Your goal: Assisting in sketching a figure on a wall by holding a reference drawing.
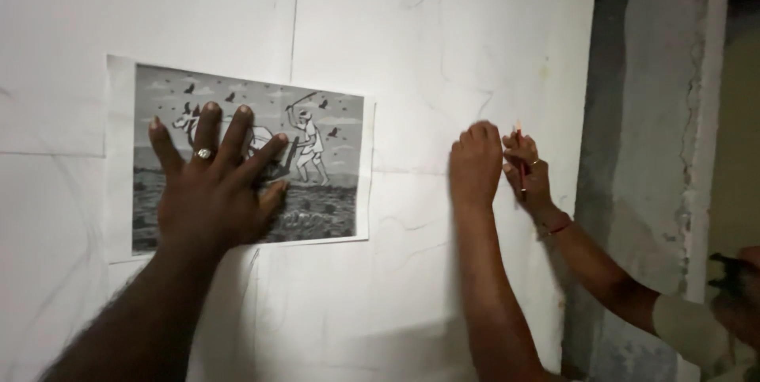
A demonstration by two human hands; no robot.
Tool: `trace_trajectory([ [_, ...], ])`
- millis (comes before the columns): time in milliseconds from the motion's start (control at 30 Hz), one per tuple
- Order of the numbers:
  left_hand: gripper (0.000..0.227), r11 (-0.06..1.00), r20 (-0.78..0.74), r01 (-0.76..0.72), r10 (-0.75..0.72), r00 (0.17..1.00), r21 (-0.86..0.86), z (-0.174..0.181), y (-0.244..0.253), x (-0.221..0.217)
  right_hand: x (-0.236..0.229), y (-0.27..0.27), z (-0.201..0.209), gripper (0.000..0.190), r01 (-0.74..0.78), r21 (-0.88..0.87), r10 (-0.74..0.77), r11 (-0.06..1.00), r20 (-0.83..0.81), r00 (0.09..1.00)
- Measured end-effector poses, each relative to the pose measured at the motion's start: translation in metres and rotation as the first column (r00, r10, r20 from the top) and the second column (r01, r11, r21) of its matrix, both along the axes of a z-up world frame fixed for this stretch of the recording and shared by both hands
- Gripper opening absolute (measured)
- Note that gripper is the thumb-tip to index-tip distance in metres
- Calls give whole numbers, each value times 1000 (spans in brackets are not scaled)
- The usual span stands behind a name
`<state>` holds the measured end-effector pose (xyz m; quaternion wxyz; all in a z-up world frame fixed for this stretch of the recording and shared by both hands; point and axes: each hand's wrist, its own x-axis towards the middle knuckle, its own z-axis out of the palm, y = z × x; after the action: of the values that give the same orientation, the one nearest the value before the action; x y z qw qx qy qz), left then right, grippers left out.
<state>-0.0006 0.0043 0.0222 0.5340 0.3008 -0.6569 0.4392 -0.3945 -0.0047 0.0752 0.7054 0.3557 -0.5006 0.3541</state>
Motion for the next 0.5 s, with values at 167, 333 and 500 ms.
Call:
trace_trajectory([
  [167,63,998,6,53,-53,999,-38,1,1,0,-3,-4,23,10,-457,101,437,884,171,883],
  [333,65,1000,14,2,-2,1000,-18,2,2,1,-6,-12,17,9,-407,103,368,908,272,889],
  [500,65,998,9,7,-6,1000,-54,1,-3,1,-13,-14,18,5,-485,117,433,866,308,847],
])
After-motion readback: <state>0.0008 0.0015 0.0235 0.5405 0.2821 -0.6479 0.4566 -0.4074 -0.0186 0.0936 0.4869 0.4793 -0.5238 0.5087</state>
